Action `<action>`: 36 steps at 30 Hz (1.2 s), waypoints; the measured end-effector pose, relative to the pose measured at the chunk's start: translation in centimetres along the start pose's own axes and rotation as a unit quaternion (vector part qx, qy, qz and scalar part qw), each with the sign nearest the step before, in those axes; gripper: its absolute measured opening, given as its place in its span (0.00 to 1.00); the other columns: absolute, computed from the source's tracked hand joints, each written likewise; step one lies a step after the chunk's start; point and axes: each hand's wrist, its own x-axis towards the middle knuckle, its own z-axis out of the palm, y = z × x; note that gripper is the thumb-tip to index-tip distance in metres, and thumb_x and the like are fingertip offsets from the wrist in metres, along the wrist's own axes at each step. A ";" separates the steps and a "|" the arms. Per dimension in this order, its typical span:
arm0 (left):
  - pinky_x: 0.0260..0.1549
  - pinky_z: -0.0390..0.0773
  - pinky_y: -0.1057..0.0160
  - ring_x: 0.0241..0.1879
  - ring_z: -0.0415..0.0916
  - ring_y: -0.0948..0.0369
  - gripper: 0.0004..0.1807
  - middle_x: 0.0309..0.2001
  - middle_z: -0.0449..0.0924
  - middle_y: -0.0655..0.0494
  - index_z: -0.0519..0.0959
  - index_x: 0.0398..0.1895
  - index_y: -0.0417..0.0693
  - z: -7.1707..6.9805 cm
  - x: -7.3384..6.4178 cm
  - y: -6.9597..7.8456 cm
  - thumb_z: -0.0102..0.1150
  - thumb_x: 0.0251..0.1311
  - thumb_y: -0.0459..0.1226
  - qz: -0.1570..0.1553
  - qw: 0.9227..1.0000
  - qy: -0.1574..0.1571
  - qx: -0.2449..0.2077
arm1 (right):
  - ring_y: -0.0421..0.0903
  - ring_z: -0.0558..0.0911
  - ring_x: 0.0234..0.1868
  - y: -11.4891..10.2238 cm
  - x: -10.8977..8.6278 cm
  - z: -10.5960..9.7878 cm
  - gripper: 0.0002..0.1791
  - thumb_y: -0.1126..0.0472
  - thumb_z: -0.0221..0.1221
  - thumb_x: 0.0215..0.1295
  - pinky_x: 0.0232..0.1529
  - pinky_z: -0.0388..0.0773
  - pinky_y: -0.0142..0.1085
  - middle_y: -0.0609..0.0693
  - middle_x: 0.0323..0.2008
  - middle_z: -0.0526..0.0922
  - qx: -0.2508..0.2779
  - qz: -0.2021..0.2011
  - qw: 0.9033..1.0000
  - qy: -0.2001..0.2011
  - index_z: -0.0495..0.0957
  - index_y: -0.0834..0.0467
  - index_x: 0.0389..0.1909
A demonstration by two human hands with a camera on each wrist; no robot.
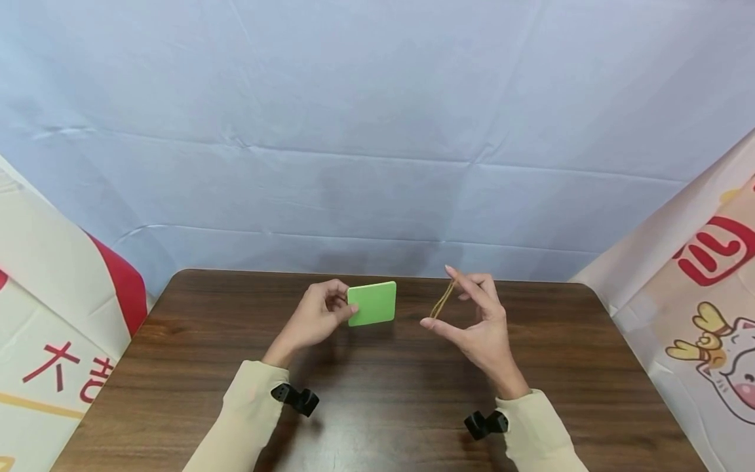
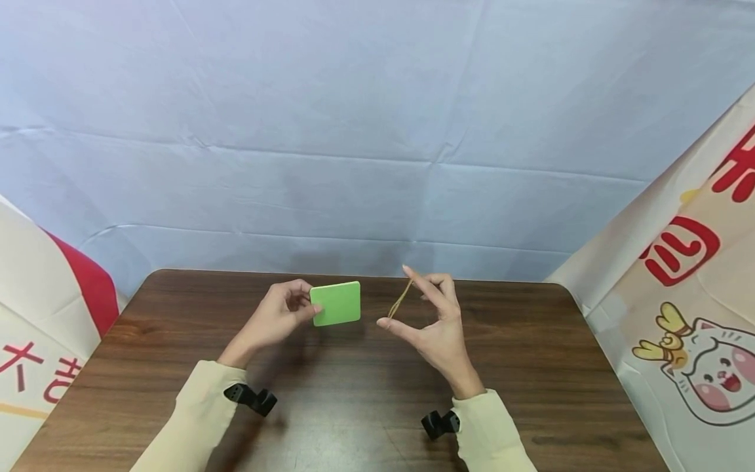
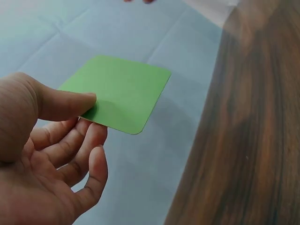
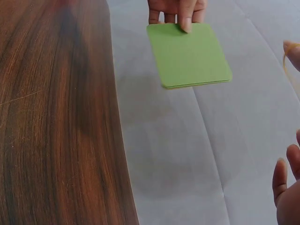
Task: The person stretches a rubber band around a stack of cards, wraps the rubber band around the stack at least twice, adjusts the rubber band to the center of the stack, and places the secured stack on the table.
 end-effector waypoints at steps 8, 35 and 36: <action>0.35 0.80 0.66 0.35 0.82 0.55 0.07 0.36 0.84 0.43 0.80 0.40 0.30 -0.1 0.3 1.5 0.65 0.60 0.23 -0.036 0.997 0.025 -0.067 | 0.42 0.68 0.55 -0.7 0.1 -0.1 0.49 0.74 0.81 0.36 0.53 0.66 0.35 0.64 0.53 0.68 -0.049 0.070 0.994 -0.074 0.73 0.63 0.66; 0.36 0.82 0.62 0.34 0.81 0.64 0.12 0.36 0.81 0.52 0.76 0.49 0.27 -0.3 0.2 4.0 0.61 0.64 0.25 -0.119 0.968 0.003 -0.222 | 0.55 0.62 0.64 -0.1 1.0 0.7 0.63 0.64 0.84 0.34 0.59 0.65 0.52 0.63 0.64 0.58 -0.056 0.130 0.965 -0.223 0.61 0.54 0.75; 0.36 0.81 0.62 0.34 0.81 0.64 0.12 0.36 0.81 0.53 0.76 0.48 0.27 -0.3 0.2 4.0 0.62 0.64 0.26 -0.120 0.969 0.002 -0.217 | 0.55 0.62 0.64 -0.2 1.1 0.7 0.63 0.64 0.84 0.34 0.59 0.65 0.52 0.63 0.64 0.58 -0.054 0.129 0.964 -0.224 0.60 0.54 0.75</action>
